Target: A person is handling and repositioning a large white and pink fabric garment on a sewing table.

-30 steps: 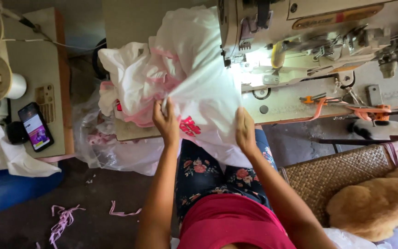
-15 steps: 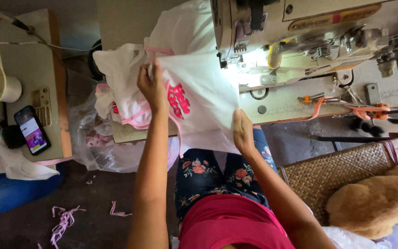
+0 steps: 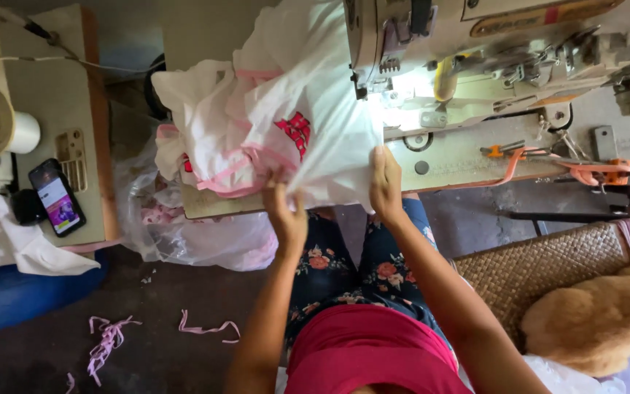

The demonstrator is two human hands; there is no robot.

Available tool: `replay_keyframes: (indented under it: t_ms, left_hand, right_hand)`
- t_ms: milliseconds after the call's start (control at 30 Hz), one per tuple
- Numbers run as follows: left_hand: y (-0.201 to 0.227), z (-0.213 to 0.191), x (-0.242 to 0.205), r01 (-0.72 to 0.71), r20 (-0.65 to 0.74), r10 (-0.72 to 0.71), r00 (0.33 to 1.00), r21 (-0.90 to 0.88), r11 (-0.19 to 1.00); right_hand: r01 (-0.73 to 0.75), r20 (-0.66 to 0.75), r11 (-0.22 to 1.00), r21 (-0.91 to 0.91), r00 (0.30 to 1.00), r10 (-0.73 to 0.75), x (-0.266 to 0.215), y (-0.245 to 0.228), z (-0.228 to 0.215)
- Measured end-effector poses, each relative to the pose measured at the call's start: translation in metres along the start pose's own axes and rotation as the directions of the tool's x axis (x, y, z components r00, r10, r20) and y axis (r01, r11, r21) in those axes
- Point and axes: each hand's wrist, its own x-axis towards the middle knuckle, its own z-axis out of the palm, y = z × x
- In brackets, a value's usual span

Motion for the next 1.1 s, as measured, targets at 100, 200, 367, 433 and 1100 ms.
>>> replay_keyframes:
  t_ms: [100, 200, 367, 433, 1100]
  left_hand:
    - [-0.006, -0.012, 0.012, 0.284, -0.027, -0.290, 0.957, -0.136, 0.949]
    - [0.015, -0.028, 0.037, 0.300, -0.039, -0.310, 0.950, -0.169, 0.939]
    - [0.027, -0.028, 0.078, 0.322, -0.061, -0.345, 0.937, -0.239, 0.916]
    - [0.027, -0.023, 0.095, 0.283, -0.081, -0.310, 0.947, -0.246, 0.927]
    - [0.027, 0.006, 0.176, -0.086, 0.482, 0.003, 0.876, 0.149, 0.985]
  right_hand:
    - [0.254, 0.040, 0.931, -0.261, 0.967, -0.253, -0.034, 0.008, -0.015]
    - [-0.138, 0.070, 0.989, 0.061, 0.989, 0.134, -0.074, -0.072, -0.040]
    - [-0.262, 0.216, 0.964, 0.050, 0.945, 0.245, -0.123, -0.055, -0.060]
    - [-0.257, 0.224, 0.966, 0.023, 0.943, 0.245, -0.119, -0.051, -0.060]
    - [-0.092, 0.131, 0.993, -0.069, 0.986, 0.100, -0.054, -0.032, -0.057]
